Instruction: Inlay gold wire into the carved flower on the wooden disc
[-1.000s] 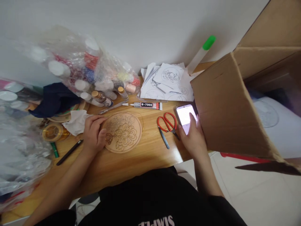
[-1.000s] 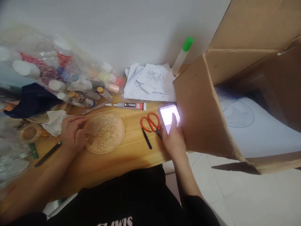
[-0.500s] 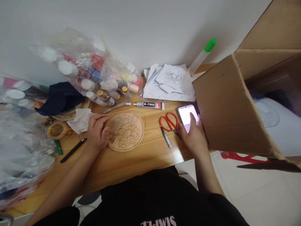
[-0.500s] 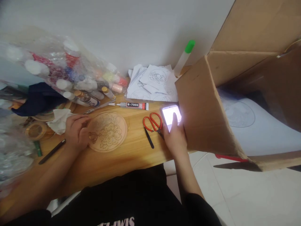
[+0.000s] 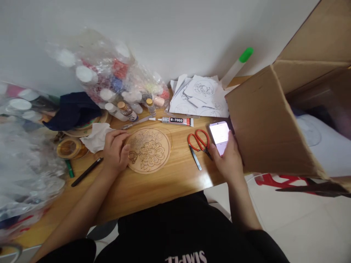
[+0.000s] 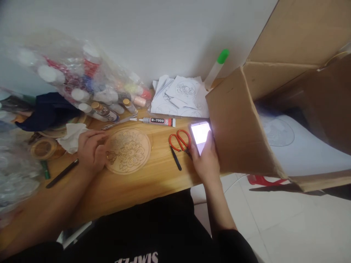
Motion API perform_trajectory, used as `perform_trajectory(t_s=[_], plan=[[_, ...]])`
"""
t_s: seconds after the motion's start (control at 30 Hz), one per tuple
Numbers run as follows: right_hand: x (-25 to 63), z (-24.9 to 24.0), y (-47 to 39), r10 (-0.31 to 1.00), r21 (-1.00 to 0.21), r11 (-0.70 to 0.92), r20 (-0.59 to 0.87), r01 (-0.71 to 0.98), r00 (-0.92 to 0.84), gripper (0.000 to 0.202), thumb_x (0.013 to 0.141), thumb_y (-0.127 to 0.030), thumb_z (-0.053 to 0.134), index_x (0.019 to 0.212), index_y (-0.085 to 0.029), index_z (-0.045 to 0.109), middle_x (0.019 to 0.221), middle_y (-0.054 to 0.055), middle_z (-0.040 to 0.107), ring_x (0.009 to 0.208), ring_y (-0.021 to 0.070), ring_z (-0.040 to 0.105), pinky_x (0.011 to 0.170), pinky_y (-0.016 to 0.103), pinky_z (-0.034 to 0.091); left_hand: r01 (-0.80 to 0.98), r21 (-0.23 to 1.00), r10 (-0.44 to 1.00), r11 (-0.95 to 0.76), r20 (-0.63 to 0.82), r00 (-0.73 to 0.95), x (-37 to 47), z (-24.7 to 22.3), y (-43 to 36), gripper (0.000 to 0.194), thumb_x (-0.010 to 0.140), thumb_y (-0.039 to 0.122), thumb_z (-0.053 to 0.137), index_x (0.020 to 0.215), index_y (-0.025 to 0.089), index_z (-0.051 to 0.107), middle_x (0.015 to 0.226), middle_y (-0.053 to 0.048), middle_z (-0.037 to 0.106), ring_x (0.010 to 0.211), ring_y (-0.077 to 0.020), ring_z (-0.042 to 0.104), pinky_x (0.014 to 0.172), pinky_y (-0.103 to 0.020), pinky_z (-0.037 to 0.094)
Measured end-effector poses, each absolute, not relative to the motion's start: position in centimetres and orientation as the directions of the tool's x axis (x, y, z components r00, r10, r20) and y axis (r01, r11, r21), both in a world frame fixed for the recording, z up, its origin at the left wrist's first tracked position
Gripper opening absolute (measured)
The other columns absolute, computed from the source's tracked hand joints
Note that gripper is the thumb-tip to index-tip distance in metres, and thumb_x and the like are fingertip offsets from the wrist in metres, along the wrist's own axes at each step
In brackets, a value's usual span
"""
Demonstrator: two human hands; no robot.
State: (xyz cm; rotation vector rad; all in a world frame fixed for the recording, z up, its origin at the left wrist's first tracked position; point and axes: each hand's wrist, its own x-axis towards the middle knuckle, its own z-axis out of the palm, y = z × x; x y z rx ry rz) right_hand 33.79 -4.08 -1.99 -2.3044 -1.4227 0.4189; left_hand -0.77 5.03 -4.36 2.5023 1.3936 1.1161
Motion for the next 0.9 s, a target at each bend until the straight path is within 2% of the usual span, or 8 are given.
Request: perform_trajectory(t_s=[0.23,0.4,0.73,0.9], plan=[[34.3,-2.18,-3.65,0.931,-0.552,-0.3,0.009,0.778,0.366,0.079,0.086,-0.048,0.053,0.151,-0.015,0.019,0.149,0.022,0.039,0.136,0.0348,0.042,0.106,0.058,0.039,0.728,0.391,0.777,-0.563,0.552,0.303,-0.81,-4.44,4.97,0.033,0.093,0.036,0.036,0.109,0.02,0.059,0.106,-0.012,0.059,0.101,-0.0261,0.057,0.09,-0.048,0.049],[34.12,-2.11,-3.86,0.921,-0.54,-0.331,-0.006,0.774,0.389,0.083,0.084,-0.048,0.055,0.15,-0.011,0.02,0.151,0.024,0.035,0.14,0.0367,0.036,0.107,0.059,0.037,0.734,0.379,0.768,-0.563,0.567,0.297,-0.79,-4.45,5.01,0.033,0.093,0.037,0.037,0.107,0.017,0.06,0.103,-0.012,0.059,0.1,-0.0253,0.058,0.088,-0.046,0.05],[33.88,-1.98,-4.25,0.909,-0.538,-0.362,-0.023,0.761,0.417,0.082,0.084,-0.048,0.054,0.149,-0.011,0.02,0.151,0.022,0.036,0.14,0.035,0.036,0.108,0.056,0.038,0.697,0.397,0.755,-0.597,0.57,0.323,-0.87,-4.07,4.86,0.027,0.094,0.029,0.041,0.11,0.017,0.059,0.107,-0.01,0.057,0.102,-0.0243,0.056,0.089,-0.047,0.05],[33.91,-2.06,-4.2,0.921,-0.548,-0.333,-0.016,0.768,0.388,0.081,0.083,-0.05,0.055,0.148,-0.012,0.024,0.15,0.023,0.038,0.139,0.036,0.037,0.108,0.059,0.036,0.675,0.441,0.768,-0.592,0.562,0.307,-0.78,-4.1,4.82,0.027,0.095,0.029,0.04,0.113,0.022,0.058,0.108,-0.01,0.056,0.104,-0.026,0.055,0.089,-0.05,0.049]])
